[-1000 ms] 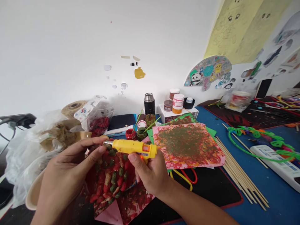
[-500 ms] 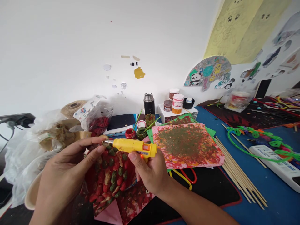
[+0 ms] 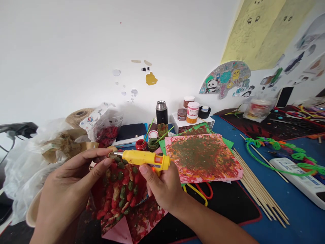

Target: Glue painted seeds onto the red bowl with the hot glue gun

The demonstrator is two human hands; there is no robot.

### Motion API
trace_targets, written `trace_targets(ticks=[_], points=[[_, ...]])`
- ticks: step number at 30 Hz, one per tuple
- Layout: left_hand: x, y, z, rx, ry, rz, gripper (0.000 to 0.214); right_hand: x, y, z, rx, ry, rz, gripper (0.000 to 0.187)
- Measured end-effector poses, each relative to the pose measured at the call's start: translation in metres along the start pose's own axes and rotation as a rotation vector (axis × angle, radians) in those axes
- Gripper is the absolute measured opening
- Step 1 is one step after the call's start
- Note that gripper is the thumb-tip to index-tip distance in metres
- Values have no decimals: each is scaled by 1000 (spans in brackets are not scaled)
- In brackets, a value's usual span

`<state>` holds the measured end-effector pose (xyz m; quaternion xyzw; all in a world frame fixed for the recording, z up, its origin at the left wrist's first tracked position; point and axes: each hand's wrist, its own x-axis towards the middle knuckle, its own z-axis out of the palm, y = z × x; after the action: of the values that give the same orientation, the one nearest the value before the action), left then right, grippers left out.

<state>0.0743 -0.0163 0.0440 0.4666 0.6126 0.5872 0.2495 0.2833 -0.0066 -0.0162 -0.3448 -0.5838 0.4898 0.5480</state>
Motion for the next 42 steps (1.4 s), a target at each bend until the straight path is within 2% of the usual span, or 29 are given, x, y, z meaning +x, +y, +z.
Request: trace_targets(ticks=[24,42], points=[[-9,11,8,-22,36,16,54,0,-2,-1,-44,-15,50,67],[-12,15,10,-59,65,8,50,0,-8,-3,-73,-39,22,67]])
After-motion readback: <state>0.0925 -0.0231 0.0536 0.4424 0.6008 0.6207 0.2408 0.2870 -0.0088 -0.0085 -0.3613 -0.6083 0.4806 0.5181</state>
